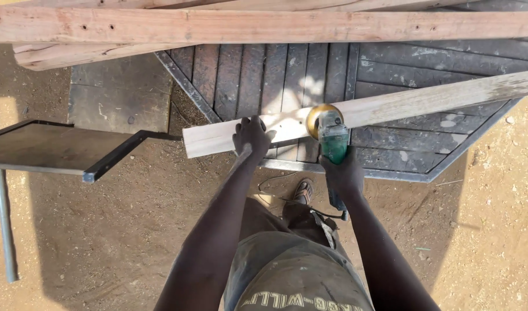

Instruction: Sanding a long wooden plank using a handheld angle grinder with a sanding attachment to smooth the surface.

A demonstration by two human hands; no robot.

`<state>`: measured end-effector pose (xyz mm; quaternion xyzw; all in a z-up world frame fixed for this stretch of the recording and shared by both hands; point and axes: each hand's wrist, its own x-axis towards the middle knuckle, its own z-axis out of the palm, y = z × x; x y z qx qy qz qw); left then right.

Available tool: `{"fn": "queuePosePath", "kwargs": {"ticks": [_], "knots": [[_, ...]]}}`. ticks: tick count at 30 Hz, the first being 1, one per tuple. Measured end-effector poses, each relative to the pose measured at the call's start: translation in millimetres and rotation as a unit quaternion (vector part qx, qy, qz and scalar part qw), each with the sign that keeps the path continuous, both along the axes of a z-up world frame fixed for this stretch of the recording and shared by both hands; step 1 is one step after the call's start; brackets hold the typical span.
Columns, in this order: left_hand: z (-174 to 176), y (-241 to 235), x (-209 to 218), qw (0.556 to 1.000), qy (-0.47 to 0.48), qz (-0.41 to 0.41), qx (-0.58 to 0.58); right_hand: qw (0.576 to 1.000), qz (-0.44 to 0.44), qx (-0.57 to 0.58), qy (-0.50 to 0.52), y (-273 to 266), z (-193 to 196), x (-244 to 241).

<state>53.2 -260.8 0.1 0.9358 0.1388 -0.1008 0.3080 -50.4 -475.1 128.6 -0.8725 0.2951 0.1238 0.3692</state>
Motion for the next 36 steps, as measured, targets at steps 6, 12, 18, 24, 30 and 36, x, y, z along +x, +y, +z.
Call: {"fn": "queuePosePath", "kwargs": {"ticks": [6,12,18,24,30,36], "knots": [[-159,-58,27,0.981,0.106,0.003,0.163,1.0,-0.025,-0.016,0.009,-141,-3,26],[26,-58,15,0.92,0.151,0.027,0.361,0.996,-0.037,-0.06,-0.058,-282,-34,45],[60,5,-7,0.97,0.173,0.148,0.088,0.997,-0.004,-0.046,-0.055,-272,-25,62],[105,-14,0,0.952,0.175,0.251,0.012,0.988,0.145,-0.047,0.034,-138,6,72],[132,-26,3,0.923,0.186,0.334,-0.043,0.941,0.336,0.01,-0.026,-62,34,76],[110,-15,-1,0.944,0.19,0.271,-0.017,0.95,0.307,-0.036,-0.047,-98,17,77]]}}
